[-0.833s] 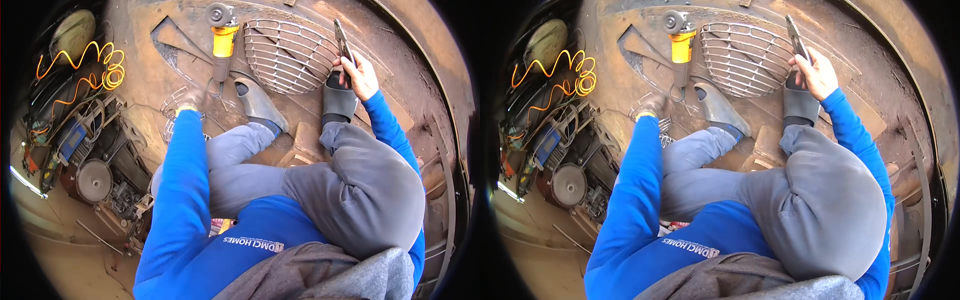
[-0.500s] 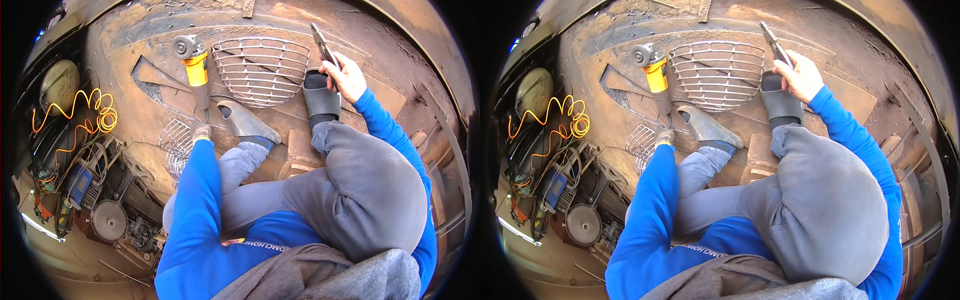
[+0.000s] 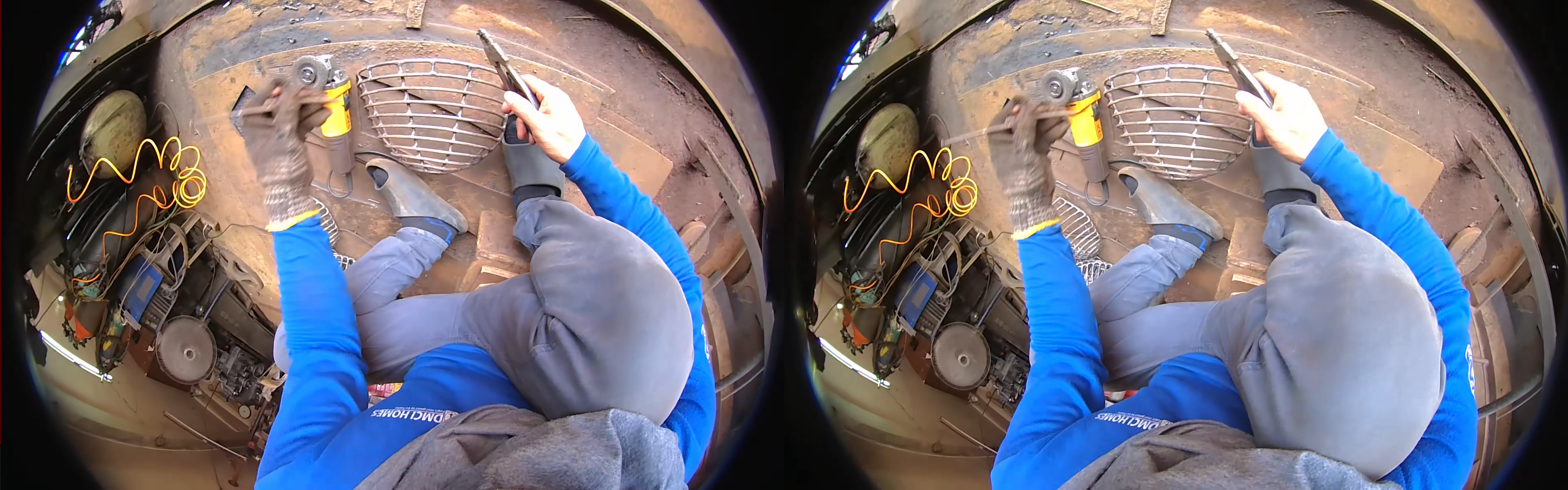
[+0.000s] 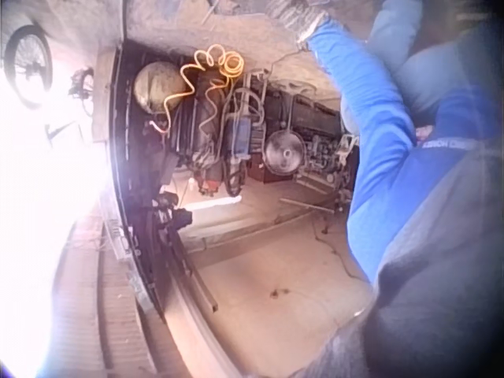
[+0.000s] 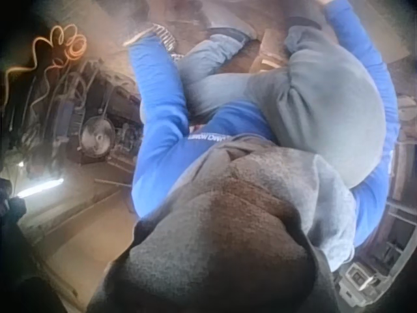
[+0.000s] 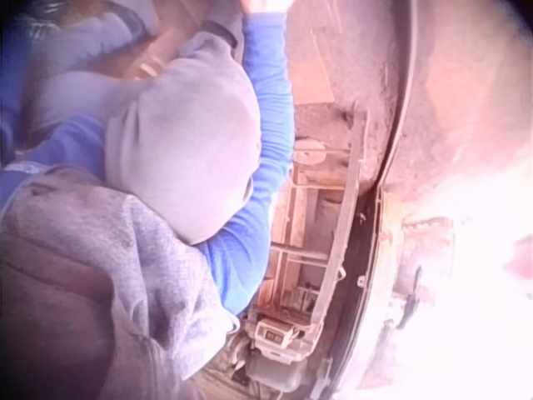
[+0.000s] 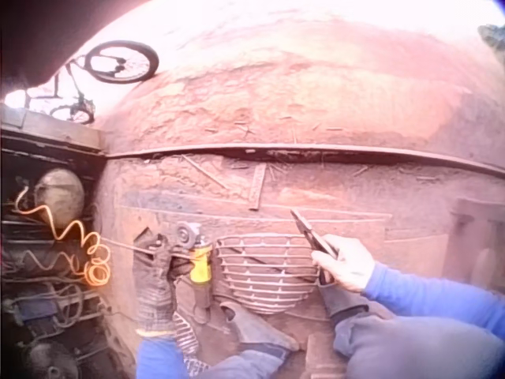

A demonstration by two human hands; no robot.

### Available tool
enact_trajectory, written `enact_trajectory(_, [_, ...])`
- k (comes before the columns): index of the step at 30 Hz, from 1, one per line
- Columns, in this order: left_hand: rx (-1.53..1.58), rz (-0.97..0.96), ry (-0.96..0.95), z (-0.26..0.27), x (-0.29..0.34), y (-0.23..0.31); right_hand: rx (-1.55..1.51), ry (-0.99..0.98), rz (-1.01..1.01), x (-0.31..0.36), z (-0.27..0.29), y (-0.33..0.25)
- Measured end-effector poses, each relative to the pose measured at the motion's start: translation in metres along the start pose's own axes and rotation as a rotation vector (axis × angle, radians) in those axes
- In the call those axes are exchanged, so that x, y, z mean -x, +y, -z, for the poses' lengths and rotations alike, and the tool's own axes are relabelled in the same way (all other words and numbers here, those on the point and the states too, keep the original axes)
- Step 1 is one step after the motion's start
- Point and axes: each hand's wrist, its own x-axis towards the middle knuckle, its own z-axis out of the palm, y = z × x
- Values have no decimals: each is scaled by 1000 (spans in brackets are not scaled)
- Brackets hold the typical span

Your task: The person sits on the floor and handles metal wire baskets, using an angle grinder to smooth edges and pliers to bend and cut wires while wearing a glove on one hand.

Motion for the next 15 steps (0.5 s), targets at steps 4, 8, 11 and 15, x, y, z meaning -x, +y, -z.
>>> enact_trajectory(4, [-47,-35,-89,-29,-22,-4,39,-23,17,1,2,-5])
enact_trajectory(8, [-178,0,-49,-41,-31,-27,55,-2,8,3,6,-1])
enact_trajectory(11, [-300,17,-22,-30,-37,-52,108,-25,-2,-1,5,-1])
enact_trajectory(15, [-190,16,-38,-34,-33,-59,110,-40,17,-2,1,-4])
